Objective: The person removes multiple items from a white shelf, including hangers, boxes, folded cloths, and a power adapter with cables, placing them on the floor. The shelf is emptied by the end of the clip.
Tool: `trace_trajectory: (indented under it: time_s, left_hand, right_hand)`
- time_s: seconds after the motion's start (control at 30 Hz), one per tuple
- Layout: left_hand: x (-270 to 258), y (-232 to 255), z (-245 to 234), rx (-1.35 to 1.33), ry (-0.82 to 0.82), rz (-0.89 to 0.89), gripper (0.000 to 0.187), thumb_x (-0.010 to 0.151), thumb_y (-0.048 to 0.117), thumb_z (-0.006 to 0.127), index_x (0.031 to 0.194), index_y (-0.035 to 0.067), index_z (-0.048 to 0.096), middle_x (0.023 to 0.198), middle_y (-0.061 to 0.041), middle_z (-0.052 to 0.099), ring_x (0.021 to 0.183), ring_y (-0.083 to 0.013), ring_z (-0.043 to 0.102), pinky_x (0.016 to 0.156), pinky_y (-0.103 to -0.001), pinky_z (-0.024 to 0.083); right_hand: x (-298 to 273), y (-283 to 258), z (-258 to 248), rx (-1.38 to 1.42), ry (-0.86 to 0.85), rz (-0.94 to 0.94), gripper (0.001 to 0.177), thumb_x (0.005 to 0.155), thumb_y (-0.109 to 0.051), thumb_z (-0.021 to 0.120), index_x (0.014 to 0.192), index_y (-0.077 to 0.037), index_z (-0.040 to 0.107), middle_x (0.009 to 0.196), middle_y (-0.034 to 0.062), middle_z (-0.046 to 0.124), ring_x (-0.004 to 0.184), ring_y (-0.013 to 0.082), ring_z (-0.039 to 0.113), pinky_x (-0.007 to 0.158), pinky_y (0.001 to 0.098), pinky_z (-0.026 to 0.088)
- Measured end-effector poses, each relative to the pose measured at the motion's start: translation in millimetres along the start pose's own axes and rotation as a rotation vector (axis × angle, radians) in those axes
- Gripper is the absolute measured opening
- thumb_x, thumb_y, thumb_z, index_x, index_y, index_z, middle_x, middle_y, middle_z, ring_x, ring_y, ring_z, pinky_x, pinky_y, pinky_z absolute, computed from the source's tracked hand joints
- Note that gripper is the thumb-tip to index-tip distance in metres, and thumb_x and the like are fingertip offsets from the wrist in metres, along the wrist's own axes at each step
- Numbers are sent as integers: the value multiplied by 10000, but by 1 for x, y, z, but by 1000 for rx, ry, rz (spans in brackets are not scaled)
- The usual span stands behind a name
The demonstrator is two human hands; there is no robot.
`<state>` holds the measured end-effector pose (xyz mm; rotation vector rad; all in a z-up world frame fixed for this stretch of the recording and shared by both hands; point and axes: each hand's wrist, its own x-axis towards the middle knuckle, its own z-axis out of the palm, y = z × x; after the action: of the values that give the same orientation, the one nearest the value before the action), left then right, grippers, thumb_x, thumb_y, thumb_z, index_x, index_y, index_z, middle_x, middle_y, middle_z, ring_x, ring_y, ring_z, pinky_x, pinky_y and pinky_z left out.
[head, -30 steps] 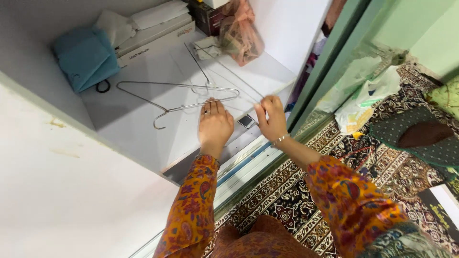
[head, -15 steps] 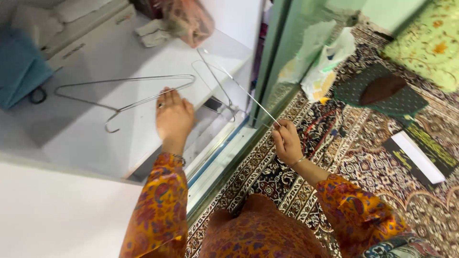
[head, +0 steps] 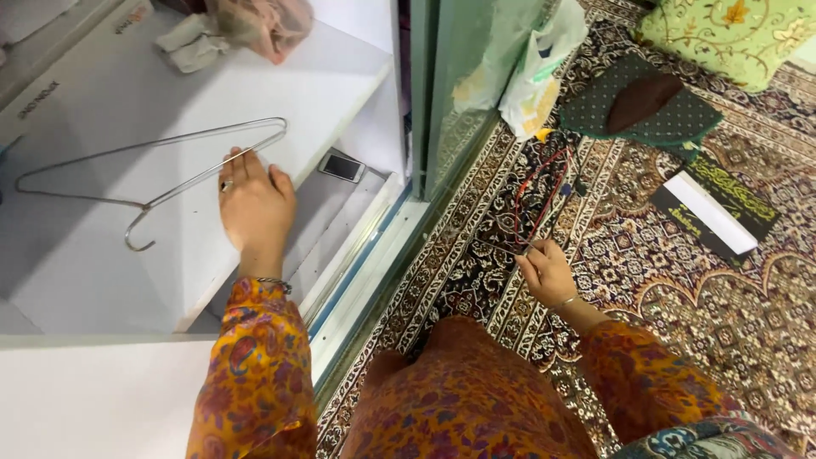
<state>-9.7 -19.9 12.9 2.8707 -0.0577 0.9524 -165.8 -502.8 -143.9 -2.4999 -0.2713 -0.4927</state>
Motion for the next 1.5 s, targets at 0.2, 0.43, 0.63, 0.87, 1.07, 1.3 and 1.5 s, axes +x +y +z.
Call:
trace_trajectory:
  time_s: [0.2, 0.43, 0.63, 0.87, 1.07, 1.3, 1.5]
  left_hand:
    - [-2, -5, 6, 19, 3, 20, 465, 1053, 266, 536, 1322, -98, 639, 1421, -294, 608, 1332, -431, 552, 1129, -476, 431]
    - [-3, -2, 3, 3, 13, 5, 431, 1049, 246, 562, 1313, -84, 649, 1430, -271, 616, 1347, -417, 553, 1078, -493, 467]
    - [-4, -4, 3, 34, 12, 20, 407, 1066, 241, 567, 1306, -75, 655, 1427, -265, 624, 1352, -408, 558, 1097, -480, 476]
    - [-4, -3, 4, 34, 21, 15, 394, 1070, 232, 557, 1296, -75, 655, 1424, -259, 629, 1360, -400, 561, 1078, -478, 496]
    - [-3, 0, 2, 51, 13, -6, 403, 1054, 237, 551, 1294, -68, 659, 1414, -256, 635, 1349, -399, 563, 1034, -500, 498]
    - [0, 4, -5, 65, 5, -5, 462, 1030, 241, 533, 1310, -110, 640, 1418, -288, 614, 1331, -429, 540, 1062, -487, 461]
    - [3, 6, -3, 102, -21, -23, 483, 1022, 272, 481, 1304, -89, 634, 1405, -298, 605, 1333, -420, 542, 1160, -453, 386]
  right_hand:
    - [-17, 35, 13, -189, -260, 576, 508, 1041, -471, 569, 823, -29, 691, 936, 158, 655, 898, 289, 608, 836, 442, 529]
    - [14, 42, -9, -205, -472, 981, 595, 1036, -584, 464, 906, -62, 720, 1011, 133, 634, 807, 235, 647, 829, 448, 562]
    - [51, 50, -29, -212, -316, 1118, 510, 1034, -583, 481, 1048, -135, 725, 1162, 190, 690, 946, 273, 672, 898, 461, 577]
    - [62, 44, -19, -277, -311, 981, 816, 913, -613, 633, 1441, -28, 422, 1432, 297, 433, 1292, 426, 488, 1023, 518, 469]
    - [31, 74, 48, -164, -607, 846, 756, 937, -527, 641, 1445, 3, 460, 1424, 255, 527, 1316, 395, 528, 1102, 476, 446]
    - [71, 23, 88, 83, -506, 534, 405, 942, -377, 635, 1154, -40, 710, 1112, 189, 752, 1013, 338, 721, 917, 427, 558]
    - [174, -118, 80, 395, -270, 90, 248, 985, -241, 630, 1126, -54, 712, 1110, 165, 727, 935, 305, 735, 812, 384, 599]
